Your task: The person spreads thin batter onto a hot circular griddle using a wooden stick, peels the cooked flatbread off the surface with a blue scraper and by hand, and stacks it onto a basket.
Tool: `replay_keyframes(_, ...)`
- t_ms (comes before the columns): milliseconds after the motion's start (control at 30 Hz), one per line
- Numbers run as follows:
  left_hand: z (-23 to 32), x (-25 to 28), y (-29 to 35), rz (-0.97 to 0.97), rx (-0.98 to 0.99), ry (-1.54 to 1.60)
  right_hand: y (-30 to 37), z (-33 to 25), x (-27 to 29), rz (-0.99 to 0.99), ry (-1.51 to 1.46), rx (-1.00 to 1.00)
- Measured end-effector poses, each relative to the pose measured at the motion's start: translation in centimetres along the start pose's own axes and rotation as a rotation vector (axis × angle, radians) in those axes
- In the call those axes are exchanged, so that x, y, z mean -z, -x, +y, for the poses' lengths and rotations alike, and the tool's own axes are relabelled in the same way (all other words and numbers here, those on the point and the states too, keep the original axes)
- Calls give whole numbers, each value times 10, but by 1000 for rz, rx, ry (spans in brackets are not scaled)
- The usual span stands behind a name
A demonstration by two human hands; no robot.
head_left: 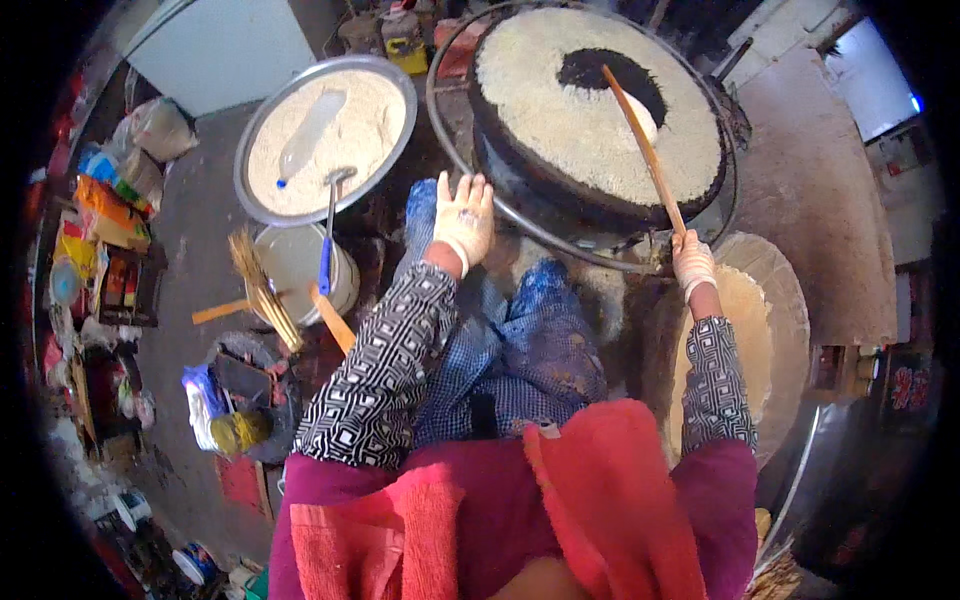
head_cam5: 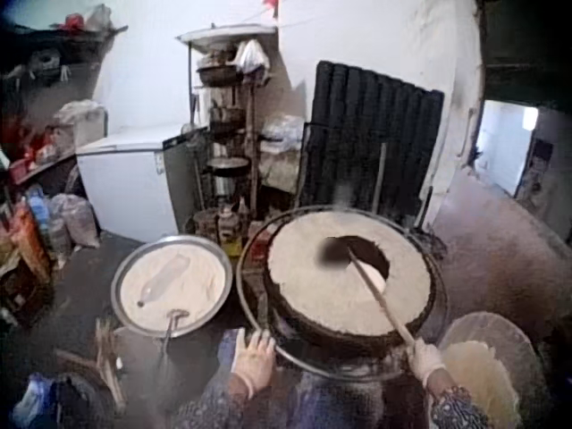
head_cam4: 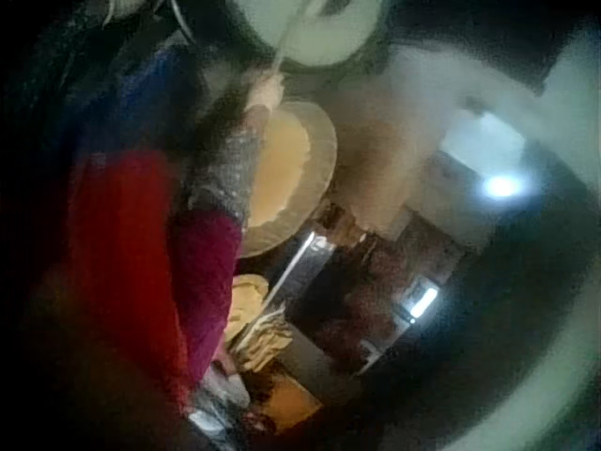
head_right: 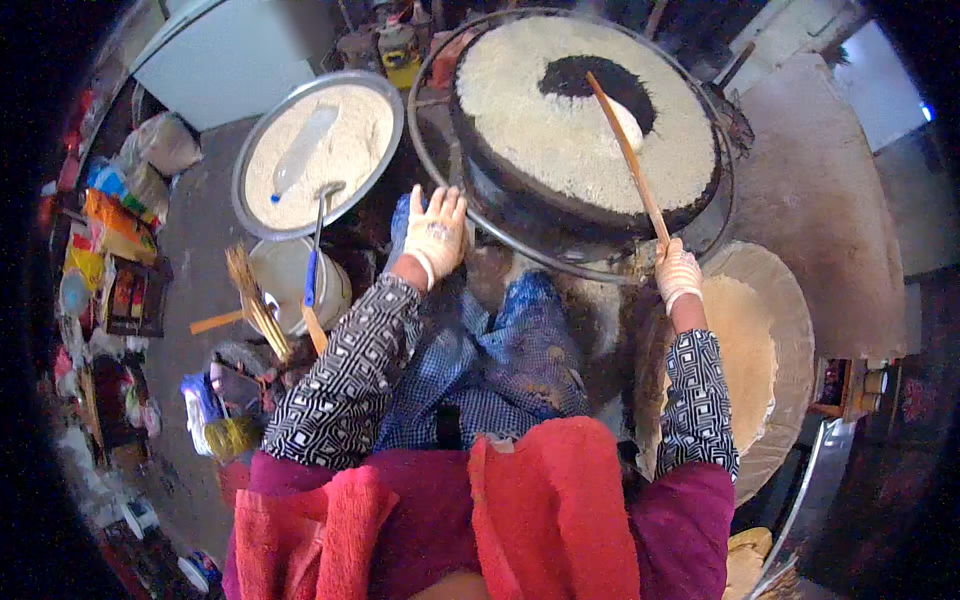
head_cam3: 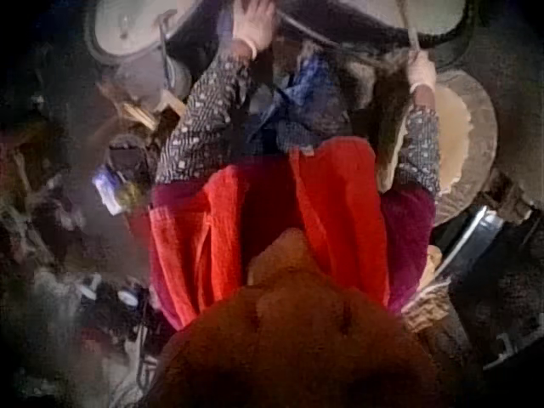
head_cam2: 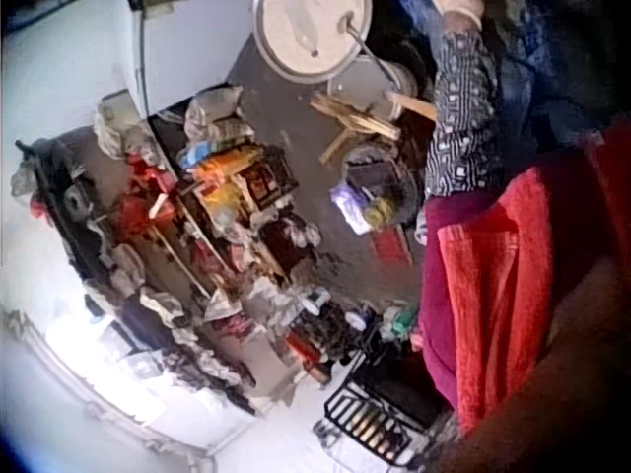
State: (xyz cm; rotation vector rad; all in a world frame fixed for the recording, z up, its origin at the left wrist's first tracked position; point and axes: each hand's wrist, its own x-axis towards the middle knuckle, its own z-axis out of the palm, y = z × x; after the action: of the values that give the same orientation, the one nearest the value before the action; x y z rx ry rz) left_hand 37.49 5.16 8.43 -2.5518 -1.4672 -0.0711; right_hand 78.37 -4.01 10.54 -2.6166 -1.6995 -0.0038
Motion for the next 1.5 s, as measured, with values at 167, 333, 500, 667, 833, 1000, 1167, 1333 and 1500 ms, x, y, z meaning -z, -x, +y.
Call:
replay_keyframes(167, -14, 3, -16, -10, 71, 29, -6, 35, -27, 83, 51, -40)
replay_keyframes(333, 4, 27, -14, -61, 38, 116, 9, -1, -10, -1, 4, 57)
replay_keyframes(500, 74, 22, 13, 38, -174, 173, -8, 41, -18, 19, -24, -69)
replay_keyframes(667, 46, 8, 10, 52, -140, 191, -6, 12, -3, -88, 44, 4)
replay_keyframes(833, 24, 0, 3, 73, -150, 75, -6, 16, 8, -62, -92, -66)
replay_keyframes(1000, 5, 12, -6, 20, -70, 19, 3, 14, 22, -224, -155, -185)
replay_keyframes(1167, -13, 9, -17, -32, 26, 32, 13, 12, 26, -159, -217, -120)
replay_keyframes(1333, -28, 17, -38, -183, 158, 41, 16, 39, 13, -74, -167, -180)
replay_keyframes(1500, -8, 26, -7, 118, -14, -11, 32, 2, 29, -94, -206, -30)
